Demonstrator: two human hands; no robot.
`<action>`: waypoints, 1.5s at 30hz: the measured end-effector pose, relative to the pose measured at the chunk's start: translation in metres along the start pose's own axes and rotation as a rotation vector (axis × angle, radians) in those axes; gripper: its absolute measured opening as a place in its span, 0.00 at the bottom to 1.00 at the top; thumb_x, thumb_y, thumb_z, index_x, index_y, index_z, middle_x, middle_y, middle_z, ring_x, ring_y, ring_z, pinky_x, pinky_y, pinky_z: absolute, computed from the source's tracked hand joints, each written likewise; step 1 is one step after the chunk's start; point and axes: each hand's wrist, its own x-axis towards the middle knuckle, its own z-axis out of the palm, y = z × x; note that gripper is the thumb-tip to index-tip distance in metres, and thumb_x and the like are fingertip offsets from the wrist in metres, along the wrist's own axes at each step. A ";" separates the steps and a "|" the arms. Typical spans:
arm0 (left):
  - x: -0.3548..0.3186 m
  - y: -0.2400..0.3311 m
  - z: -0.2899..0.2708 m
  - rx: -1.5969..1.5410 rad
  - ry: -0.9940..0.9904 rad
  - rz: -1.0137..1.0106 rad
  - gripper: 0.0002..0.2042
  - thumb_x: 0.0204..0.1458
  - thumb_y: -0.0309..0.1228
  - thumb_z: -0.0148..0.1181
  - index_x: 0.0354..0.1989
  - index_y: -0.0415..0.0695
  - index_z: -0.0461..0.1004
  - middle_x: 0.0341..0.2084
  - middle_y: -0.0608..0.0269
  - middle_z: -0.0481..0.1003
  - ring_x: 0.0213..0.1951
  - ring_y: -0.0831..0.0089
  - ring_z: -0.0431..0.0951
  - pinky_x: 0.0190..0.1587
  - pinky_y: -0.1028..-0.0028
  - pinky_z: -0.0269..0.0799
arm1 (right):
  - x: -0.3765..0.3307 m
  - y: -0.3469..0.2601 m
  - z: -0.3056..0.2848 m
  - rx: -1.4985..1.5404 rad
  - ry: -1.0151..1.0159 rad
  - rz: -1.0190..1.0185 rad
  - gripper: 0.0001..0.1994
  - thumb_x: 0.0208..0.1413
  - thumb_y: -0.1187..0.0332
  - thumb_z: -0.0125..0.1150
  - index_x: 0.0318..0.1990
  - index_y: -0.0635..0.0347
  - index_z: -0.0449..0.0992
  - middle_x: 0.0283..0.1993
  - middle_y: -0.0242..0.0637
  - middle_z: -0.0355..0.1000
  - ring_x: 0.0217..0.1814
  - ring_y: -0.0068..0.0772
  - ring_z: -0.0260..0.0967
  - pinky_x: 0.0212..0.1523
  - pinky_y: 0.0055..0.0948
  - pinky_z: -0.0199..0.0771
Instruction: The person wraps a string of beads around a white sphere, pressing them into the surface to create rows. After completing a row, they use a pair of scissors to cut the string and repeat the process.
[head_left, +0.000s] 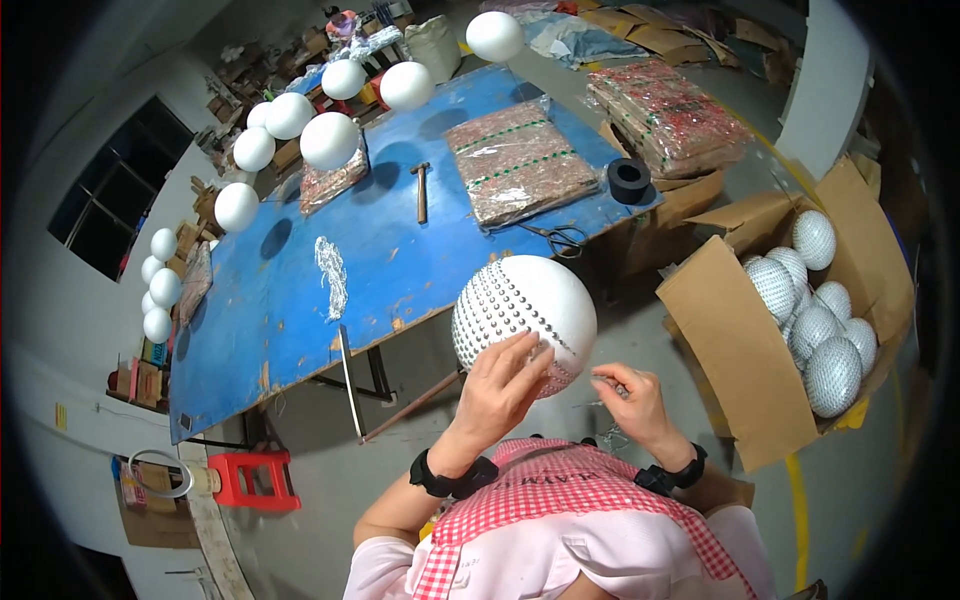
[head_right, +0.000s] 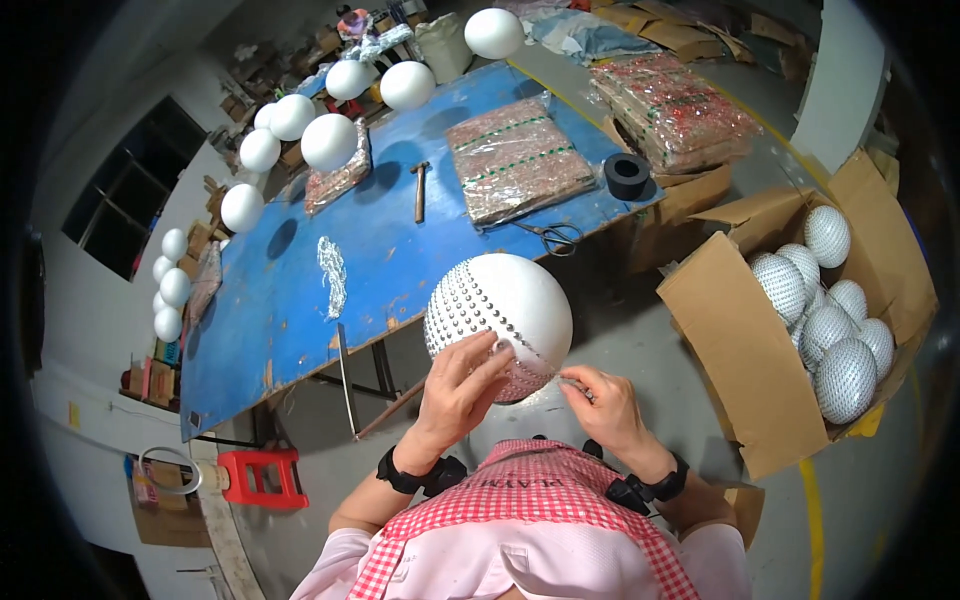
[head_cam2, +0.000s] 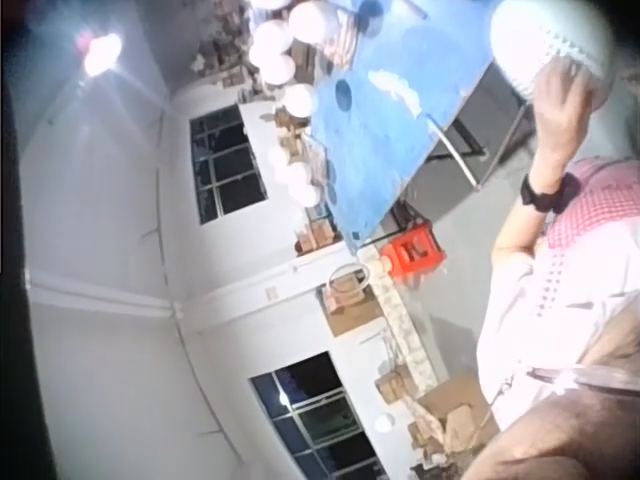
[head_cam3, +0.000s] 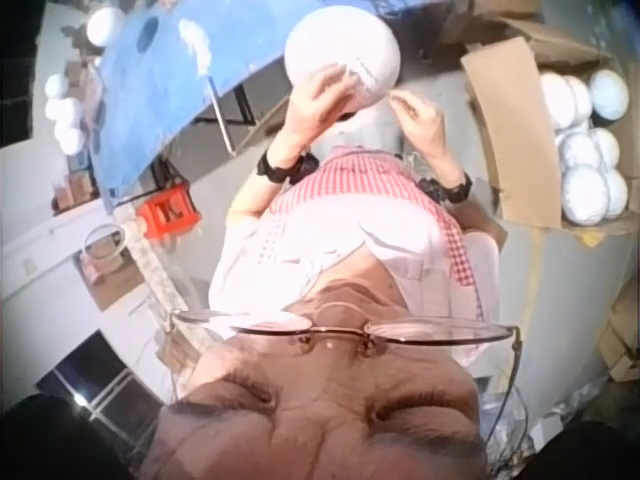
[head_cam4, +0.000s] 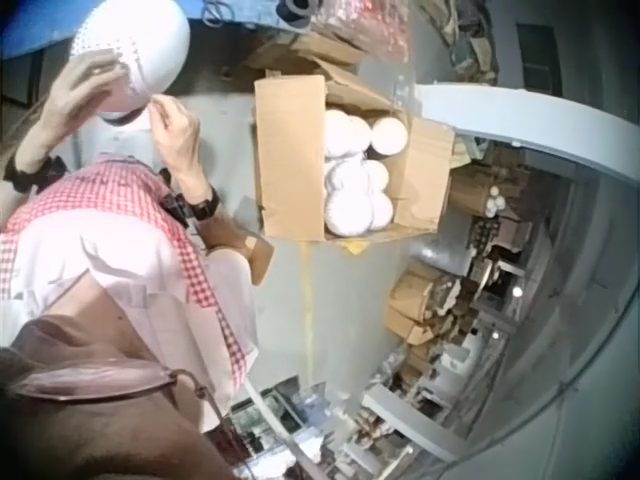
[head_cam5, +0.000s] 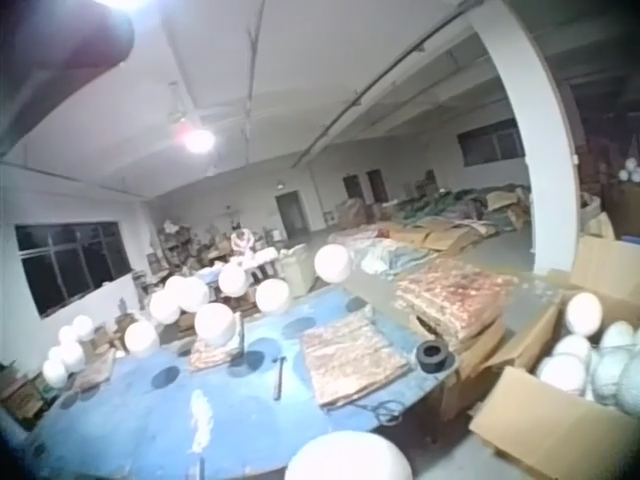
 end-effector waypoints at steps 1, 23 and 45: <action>0.000 -0.001 0.002 0.001 0.000 -0.003 0.22 0.40 0.21 0.66 0.48 0.44 0.75 0.45 0.55 0.73 0.46 0.58 0.73 0.48 0.62 0.70 | -0.001 0.002 -0.001 -0.051 -0.025 0.077 0.06 0.52 0.75 0.59 0.38 0.65 0.75 0.30 0.48 0.75 0.28 0.47 0.74 0.27 0.35 0.71; 0.008 -0.008 0.016 0.089 -0.055 -0.157 0.25 0.43 0.27 0.66 0.54 0.45 0.70 0.44 0.59 0.71 0.47 0.63 0.70 0.51 0.63 0.60 | 0.008 -0.018 -0.003 0.011 -0.011 -0.208 0.04 0.47 0.76 0.65 0.32 0.64 0.79 0.23 0.37 0.74 0.21 0.28 0.70 0.21 0.26 0.67; 0.011 -0.012 0.017 0.096 -0.119 -0.164 0.25 0.45 0.32 0.65 0.54 0.47 0.69 0.43 0.58 0.69 0.45 0.61 0.68 0.51 0.63 0.59 | 0.020 -0.030 -0.011 0.711 -0.319 0.430 0.07 0.56 0.71 0.56 0.31 0.66 0.78 0.23 0.33 0.74 0.23 0.15 0.67 0.23 0.14 0.62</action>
